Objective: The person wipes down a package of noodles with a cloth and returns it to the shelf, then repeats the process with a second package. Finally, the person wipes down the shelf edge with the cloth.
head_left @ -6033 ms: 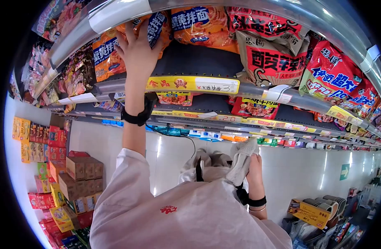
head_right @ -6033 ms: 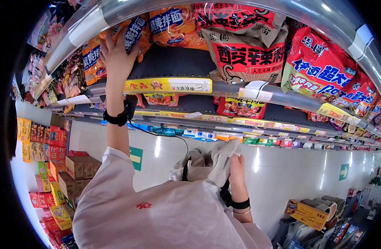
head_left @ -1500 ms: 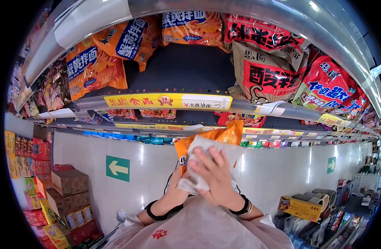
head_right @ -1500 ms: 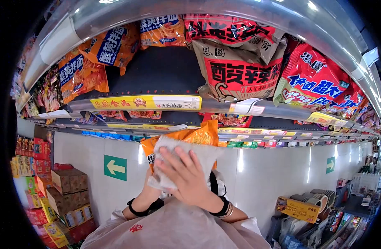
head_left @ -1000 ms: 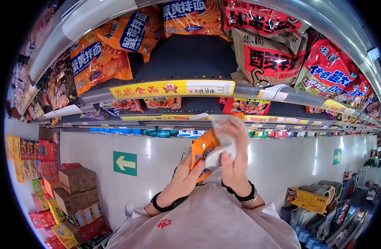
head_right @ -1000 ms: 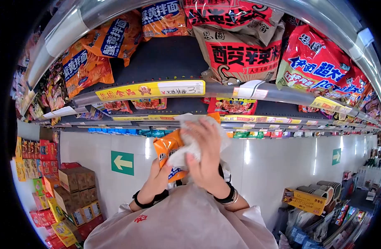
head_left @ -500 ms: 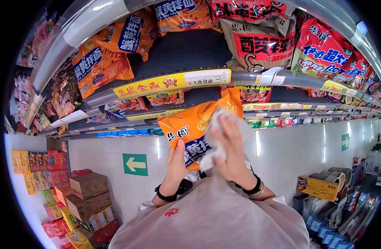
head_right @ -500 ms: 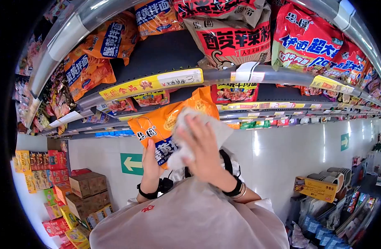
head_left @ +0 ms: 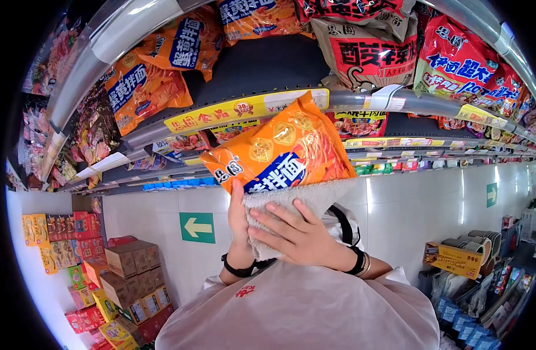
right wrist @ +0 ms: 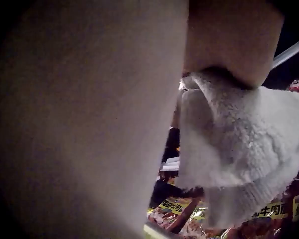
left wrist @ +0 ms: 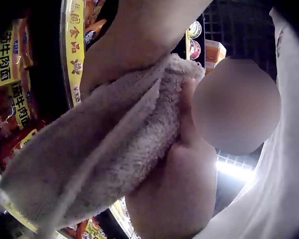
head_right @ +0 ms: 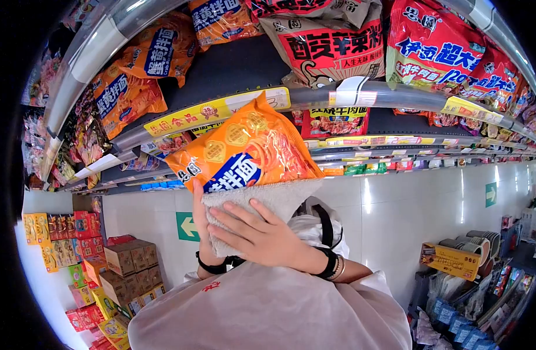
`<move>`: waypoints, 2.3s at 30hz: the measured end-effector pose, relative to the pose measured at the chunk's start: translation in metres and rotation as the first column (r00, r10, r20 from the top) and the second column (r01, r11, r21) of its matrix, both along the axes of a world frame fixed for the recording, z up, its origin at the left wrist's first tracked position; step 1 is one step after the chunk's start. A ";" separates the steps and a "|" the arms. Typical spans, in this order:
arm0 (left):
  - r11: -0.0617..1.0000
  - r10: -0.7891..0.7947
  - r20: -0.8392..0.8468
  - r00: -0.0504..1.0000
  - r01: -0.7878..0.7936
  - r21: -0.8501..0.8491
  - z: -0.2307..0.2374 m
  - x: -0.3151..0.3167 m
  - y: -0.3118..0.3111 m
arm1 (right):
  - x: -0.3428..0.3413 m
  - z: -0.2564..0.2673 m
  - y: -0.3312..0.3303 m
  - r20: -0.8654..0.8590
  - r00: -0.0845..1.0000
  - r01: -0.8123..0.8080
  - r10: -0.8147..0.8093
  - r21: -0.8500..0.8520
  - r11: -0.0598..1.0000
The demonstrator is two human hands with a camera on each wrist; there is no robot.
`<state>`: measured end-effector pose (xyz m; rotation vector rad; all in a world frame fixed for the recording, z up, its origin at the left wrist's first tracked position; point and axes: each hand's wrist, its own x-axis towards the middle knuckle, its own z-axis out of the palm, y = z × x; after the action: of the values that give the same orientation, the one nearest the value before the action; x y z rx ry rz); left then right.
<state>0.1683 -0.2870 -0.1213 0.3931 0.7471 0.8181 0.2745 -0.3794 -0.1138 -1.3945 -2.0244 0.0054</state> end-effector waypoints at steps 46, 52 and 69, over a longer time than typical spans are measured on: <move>0.961 0.073 0.216 0.974 -0.126 0.244 0.030 0.019 -0.019 | 0.062 -0.015 0.010 -0.656 0.679 0.416 -0.329 -0.024 0.909; 0.955 0.077 0.149 0.986 -0.115 0.272 0.021 0.021 -0.018 | 0.043 -0.003 0.003 -0.356 0.908 0.236 -0.220 0.001 0.972; 0.970 -0.155 0.567 0.809 0.015 0.243 0.002 -0.004 -0.018 | 0.036 0.014 0.004 -0.353 0.936 -0.002 -0.011 -0.038 0.999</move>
<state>0.1647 -0.3052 -0.1197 0.3483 0.0540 0.8800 0.3100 -0.3757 -0.0994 -1.3137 -1.7281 0.2750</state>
